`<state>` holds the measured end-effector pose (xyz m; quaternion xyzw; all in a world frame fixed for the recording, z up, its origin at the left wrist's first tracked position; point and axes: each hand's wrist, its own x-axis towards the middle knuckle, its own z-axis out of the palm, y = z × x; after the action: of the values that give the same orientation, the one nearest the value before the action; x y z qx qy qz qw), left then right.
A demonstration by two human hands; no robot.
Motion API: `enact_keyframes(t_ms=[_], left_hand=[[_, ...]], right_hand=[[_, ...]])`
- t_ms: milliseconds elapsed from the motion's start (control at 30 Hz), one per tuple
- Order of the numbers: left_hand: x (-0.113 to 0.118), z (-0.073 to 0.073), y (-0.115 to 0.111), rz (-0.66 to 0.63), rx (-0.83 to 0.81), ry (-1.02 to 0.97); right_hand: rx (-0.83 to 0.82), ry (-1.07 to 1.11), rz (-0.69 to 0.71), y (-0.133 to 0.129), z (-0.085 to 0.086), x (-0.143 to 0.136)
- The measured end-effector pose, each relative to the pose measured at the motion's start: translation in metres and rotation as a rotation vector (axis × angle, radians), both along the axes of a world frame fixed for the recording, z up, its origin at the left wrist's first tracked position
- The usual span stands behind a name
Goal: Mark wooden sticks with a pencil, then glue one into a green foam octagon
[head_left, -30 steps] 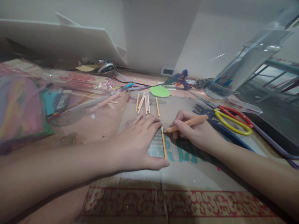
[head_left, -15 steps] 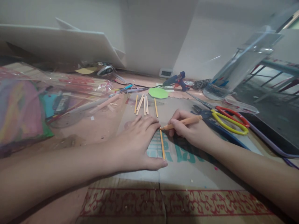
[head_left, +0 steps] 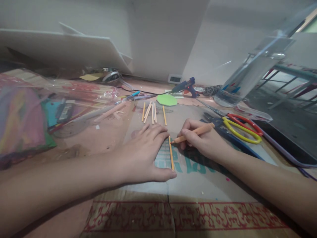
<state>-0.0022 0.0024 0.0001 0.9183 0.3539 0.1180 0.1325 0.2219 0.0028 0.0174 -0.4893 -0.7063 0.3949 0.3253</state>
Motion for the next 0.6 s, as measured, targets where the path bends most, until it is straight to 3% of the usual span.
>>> enact_keyframes(t_ms=[200, 400, 600], left_hand=[[-0.0003, 0.0005, 0.0008, -0.006, -0.003, -0.007], [-0.0015, -0.001, -0.0002, -0.006, -0.009, -0.043], [-0.0081, -0.0007, -0.0035, -0.157, 0.091, -0.115]], right_hand=[[0.137, -0.102, -0.03, 0.0031, 0.0008, 0.0006], [0.082, -0.064, -0.039, 0.0036, 0.0008, -0.001], [0.058, -0.041, -0.038, 0.0033, 0.0002, -0.0013]])
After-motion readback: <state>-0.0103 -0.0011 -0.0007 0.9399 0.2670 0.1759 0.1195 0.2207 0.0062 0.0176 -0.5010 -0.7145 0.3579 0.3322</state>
